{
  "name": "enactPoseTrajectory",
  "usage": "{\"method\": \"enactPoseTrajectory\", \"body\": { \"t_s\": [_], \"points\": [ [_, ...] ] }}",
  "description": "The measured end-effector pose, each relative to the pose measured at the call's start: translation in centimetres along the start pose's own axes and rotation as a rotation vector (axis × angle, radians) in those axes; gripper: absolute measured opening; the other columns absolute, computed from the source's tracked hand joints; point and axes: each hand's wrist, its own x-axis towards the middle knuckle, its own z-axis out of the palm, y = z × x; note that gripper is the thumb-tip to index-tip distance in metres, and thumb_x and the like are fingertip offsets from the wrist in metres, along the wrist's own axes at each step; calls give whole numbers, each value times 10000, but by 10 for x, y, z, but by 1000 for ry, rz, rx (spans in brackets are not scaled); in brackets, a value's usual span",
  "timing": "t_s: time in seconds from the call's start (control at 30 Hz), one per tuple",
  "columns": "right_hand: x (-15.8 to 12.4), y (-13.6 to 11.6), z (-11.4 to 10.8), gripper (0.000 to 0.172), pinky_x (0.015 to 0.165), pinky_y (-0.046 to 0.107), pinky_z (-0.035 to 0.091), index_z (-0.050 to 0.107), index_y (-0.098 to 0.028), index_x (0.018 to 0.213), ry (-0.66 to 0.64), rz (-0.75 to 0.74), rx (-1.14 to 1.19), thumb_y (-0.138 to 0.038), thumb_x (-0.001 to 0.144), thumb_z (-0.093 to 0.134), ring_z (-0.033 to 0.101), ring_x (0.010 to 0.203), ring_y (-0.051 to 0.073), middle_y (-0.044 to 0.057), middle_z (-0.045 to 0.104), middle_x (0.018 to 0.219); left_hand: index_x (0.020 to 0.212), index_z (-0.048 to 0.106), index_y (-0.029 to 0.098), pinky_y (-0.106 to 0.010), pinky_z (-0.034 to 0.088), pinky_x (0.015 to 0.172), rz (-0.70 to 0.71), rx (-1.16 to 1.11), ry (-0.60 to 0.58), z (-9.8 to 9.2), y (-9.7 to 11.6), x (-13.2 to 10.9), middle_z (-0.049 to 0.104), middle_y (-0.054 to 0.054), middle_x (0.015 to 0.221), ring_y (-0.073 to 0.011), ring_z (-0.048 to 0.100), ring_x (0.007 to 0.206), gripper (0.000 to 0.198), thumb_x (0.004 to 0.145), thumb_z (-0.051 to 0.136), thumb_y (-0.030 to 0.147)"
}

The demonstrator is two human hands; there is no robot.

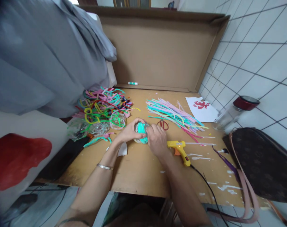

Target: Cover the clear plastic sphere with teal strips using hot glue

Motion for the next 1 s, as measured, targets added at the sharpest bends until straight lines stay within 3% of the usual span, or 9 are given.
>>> {"method": "enactPoseTrajectory", "body": {
  "t_s": [0.2,0.4,0.67,0.77,0.83,1.0],
  "points": [
    [0,0,5,291,672,319,341,583,-183,798,-4,48,-13,-208,933,326,486,734,200,76,560,778,1062,520,167,-227,458,729,-12,15,4,0,-1,0,570,4,945,-124,528,797,540,594,753,303],
    [2,3,0,265,730,294,400,598,-202,848,-29,159,298,-270,935,357,543,806,181,58,596,831,1059,515,165,-259,461,790,1,-8,1,-1,3,0,582,-32,1020,-158,549,880,565,576,759,329],
    [14,25,-7,169,687,306,426,628,-196,784,145,440,395,-275,818,483,561,715,177,43,626,763,1015,523,163,-257,449,747,-18,31,0,0,13,-2,579,-20,974,-151,528,816,537,551,749,311],
    [24,36,-14,190,668,296,437,634,-180,788,312,555,417,-318,786,503,558,669,163,35,637,737,1008,528,163,-248,445,721,-17,34,8,0,18,-3,567,-1,912,-144,515,787,531,547,744,310],
    [31,43,-20,246,639,279,444,628,-156,790,355,644,404,-348,791,475,558,642,153,35,646,719,1009,533,167,-242,448,712,-18,35,10,1,18,-3,566,9,896,-140,515,777,528,545,742,310],
    [40,55,-29,393,663,252,456,624,-80,1000,83,759,44,-292,857,326,609,738,154,102,689,895,1003,541,174,-221,431,663,-8,68,15,1,13,-3,558,32,840,-121,496,724,522,546,752,311]
  ]
}}
